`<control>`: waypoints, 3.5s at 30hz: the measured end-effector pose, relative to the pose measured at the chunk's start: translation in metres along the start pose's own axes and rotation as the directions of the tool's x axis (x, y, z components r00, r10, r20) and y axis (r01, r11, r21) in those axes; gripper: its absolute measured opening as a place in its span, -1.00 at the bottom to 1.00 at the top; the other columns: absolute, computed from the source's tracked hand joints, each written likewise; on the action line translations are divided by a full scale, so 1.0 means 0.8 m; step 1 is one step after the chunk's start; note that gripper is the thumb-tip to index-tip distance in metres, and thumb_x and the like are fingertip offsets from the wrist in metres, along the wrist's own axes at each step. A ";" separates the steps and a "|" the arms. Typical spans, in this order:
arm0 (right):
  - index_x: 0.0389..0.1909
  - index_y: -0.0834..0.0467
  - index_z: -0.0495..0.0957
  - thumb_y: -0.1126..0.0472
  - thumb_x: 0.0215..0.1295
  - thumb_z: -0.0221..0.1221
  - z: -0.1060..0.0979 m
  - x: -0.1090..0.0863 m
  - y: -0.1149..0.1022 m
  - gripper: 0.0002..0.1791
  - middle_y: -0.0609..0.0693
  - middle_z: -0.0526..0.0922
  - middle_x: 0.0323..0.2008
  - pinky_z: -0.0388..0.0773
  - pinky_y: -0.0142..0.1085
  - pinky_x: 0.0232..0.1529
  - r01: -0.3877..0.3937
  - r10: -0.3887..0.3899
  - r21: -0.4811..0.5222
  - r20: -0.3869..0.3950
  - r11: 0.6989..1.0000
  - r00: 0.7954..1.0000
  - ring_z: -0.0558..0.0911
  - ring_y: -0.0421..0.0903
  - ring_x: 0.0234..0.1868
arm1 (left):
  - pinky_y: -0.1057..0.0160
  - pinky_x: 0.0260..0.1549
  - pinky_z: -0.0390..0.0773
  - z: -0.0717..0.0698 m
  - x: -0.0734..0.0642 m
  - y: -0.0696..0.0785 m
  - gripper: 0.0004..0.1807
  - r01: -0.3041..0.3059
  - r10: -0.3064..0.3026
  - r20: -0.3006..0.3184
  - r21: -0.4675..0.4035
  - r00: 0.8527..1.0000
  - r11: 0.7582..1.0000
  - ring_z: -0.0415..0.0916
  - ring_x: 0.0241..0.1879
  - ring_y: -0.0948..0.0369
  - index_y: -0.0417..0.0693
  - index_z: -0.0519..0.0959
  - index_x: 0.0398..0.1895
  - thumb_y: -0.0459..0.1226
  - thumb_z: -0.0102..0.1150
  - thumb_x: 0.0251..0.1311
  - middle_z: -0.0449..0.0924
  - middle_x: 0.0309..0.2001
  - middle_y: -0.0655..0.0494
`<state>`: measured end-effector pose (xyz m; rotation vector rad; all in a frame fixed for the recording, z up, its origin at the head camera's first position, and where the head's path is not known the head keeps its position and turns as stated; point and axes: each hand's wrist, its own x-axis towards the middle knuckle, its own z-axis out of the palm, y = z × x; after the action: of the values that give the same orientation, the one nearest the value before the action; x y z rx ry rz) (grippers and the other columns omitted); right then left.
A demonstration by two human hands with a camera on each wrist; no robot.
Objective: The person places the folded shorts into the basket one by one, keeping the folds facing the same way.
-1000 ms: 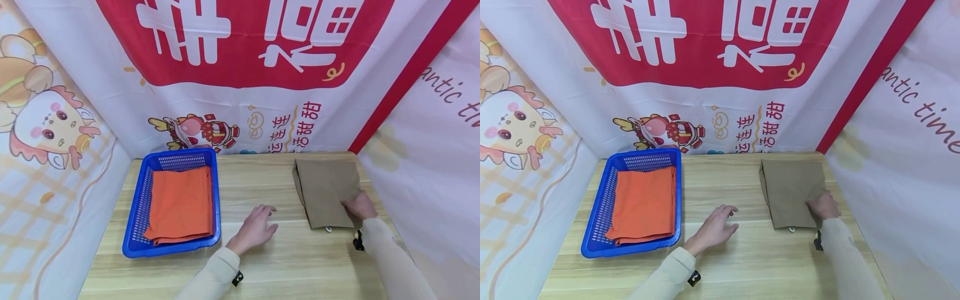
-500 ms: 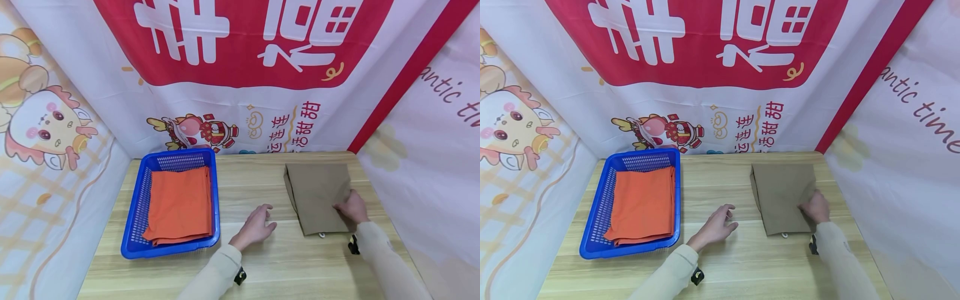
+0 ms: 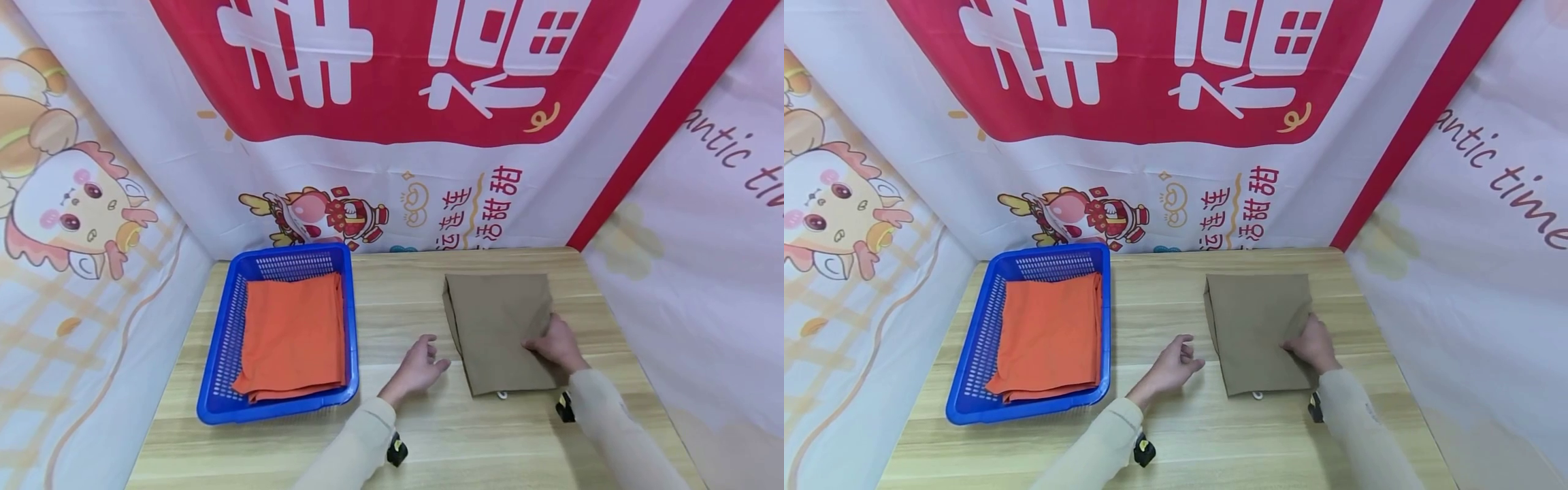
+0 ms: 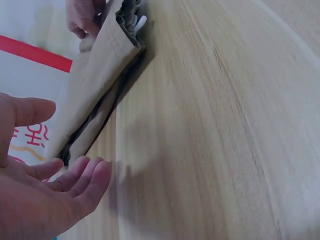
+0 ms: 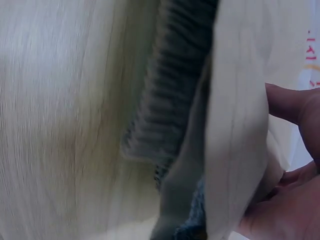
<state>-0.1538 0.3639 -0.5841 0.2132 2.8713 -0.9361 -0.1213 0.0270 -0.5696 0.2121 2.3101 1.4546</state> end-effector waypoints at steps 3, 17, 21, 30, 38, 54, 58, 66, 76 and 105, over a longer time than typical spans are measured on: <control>0.15 0.62 0.28 0.19 -0.08 0.55 0.005 -0.003 -0.011 -0.08 0.59 0.51 -0.05 0.44 0.30 0.07 -0.008 0.008 0.013 0.031 1.000 0.999 0.53 0.47 -0.02 | -0.11 0.12 0.53 0.003 0.003 -0.002 -0.26 0.026 -0.027 -0.021 -0.049 0.999 0.998 0.55 0.10 -0.18 -0.38 0.23 0.43 -0.22 0.29 0.31 0.49 0.16 -0.35; -0.03 0.50 0.43 0.22 -0.13 0.59 0.027 -0.011 -0.040 -0.27 0.34 0.61 -0.14 0.54 0.08 -0.01 -0.105 0.081 0.178 0.135 0.979 0.988 0.59 0.18 -0.13 | 0.07 -0.14 0.67 0.014 0.010 -0.008 -0.13 0.150 -0.168 -0.014 -0.388 0.986 0.909 0.63 -0.10 -0.01 -0.42 0.14 0.45 -0.26 0.39 0.20 0.52 0.11 -0.31; -0.08 0.49 0.43 0.23 -0.11 0.58 0.031 -0.013 -0.045 -0.32 0.28 0.60 -0.21 0.58 -0.08 -0.16 -0.152 0.114 0.236 0.168 0.960 0.979 0.58 0.09 -0.21 | 0.08 -0.12 0.66 0.014 0.010 -0.009 -0.13 0.180 -0.197 0.014 -0.474 0.980 0.862 0.63 -0.09 0.05 -0.44 0.14 0.44 -0.26 0.39 0.19 0.58 0.04 -0.22; -0.03 0.53 0.40 0.17 0.04 0.51 0.034 -0.017 -0.055 -0.32 0.25 0.57 -0.21 0.57 -0.18 -0.24 -0.242 0.171 0.305 0.242 0.921 0.955 0.58 0.05 -0.24 | 0.03 -0.12 0.68 0.017 0.013 -0.016 -0.43 0.229 -0.222 0.091 -0.628 0.971 0.743 0.68 -0.15 0.03 -0.40 0.37 0.20 -0.31 0.35 0.21 0.66 -0.11 -0.14; 0.16 0.57 0.29 0.13 0.21 0.40 0.030 -0.019 -0.062 -0.25 0.29 0.57 -0.12 0.61 -0.14 -0.19 -0.310 0.174 0.417 0.333 0.854 0.927 0.62 0.07 -0.18 | 0.11 -0.16 0.68 0.018 0.013 -0.020 -0.52 0.235 -0.243 0.072 -0.612 0.967 0.755 0.68 -0.25 0.10 -0.36 0.43 0.06 -0.30 0.39 0.17 0.68 -0.19 -0.10; 0.56 0.29 -0.12 0.13 0.34 0.31 0.026 -0.022 -0.058 -0.01 0.33 0.43 0.23 0.54 -0.07 0.08 -0.331 0.062 0.511 0.473 0.793 0.879 0.56 0.10 0.09 | 0.08 -0.10 0.66 0.014 0.012 -0.017 -0.35 0.195 -0.189 0.076 -0.626 0.979 0.756 0.64 -0.14 0.08 -0.25 0.33 0.28 -0.30 0.39 0.18 0.60 -0.01 -0.09; 0.57 0.28 -0.13 0.17 0.35 0.29 0.025 -0.024 -0.063 -0.02 0.33 0.43 0.23 0.55 -0.10 0.05 -0.308 0.034 0.537 0.460 0.785 0.887 0.57 0.08 0.07 | 0.09 -0.18 0.69 0.013 0.012 -0.013 -0.41 0.215 -0.214 0.078 -0.630 0.974 0.746 0.67 -0.22 0.08 -0.23 0.33 0.23 -0.26 0.37 0.21 0.64 -0.09 -0.09; 0.55 0.26 -0.08 0.21 0.34 0.29 0.016 -0.030 -0.082 -0.06 0.36 0.40 0.23 0.54 -0.11 0.05 -0.232 0.001 0.551 0.386 0.802 0.922 0.55 0.12 0.10 | 0.03 0.06 0.56 0.009 0.014 -0.006 -0.30 0.160 -0.196 -0.006 -0.557 0.981 0.815 0.56 -0.02 0.06 -0.12 0.27 0.37 -0.28 0.36 0.19 0.52 0.11 -0.05; 0.56 0.21 -0.07 0.21 0.38 0.27 0.004 -0.034 -0.108 -0.10 0.34 0.35 0.28 0.40 0.02 0.20 -0.134 -0.034 0.539 0.291 0.832 0.956 0.47 0.20 0.20 | -0.12 0.34 0.28 -0.001 0.011 0.009 -0.24 0.050 -0.131 -0.136 -0.480 0.982 0.876 0.41 0.25 -0.05 -0.11 0.27 0.44 -0.34 0.34 0.17 0.46 0.26 -0.09; 0.53 0.13 0.08 0.08 0.32 0.37 -0.046 -0.062 -0.201 -0.11 0.26 0.42 0.28 0.43 -0.01 0.15 0.083 -0.140 0.556 0.062 0.827 0.988 0.50 0.16 0.16 | -0.10 0.27 0.37 -0.096 -0.037 0.106 -0.16 -0.046 -0.042 -0.232 -0.359 0.972 0.932 0.45 0.20 -0.04 -0.07 0.17 0.54 -0.28 0.37 0.24 0.46 0.27 -0.11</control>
<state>-0.1345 0.2524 -0.4544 0.0387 2.4650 -1.7346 -0.1330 -0.0088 -0.4576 -0.0695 2.1575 1.9655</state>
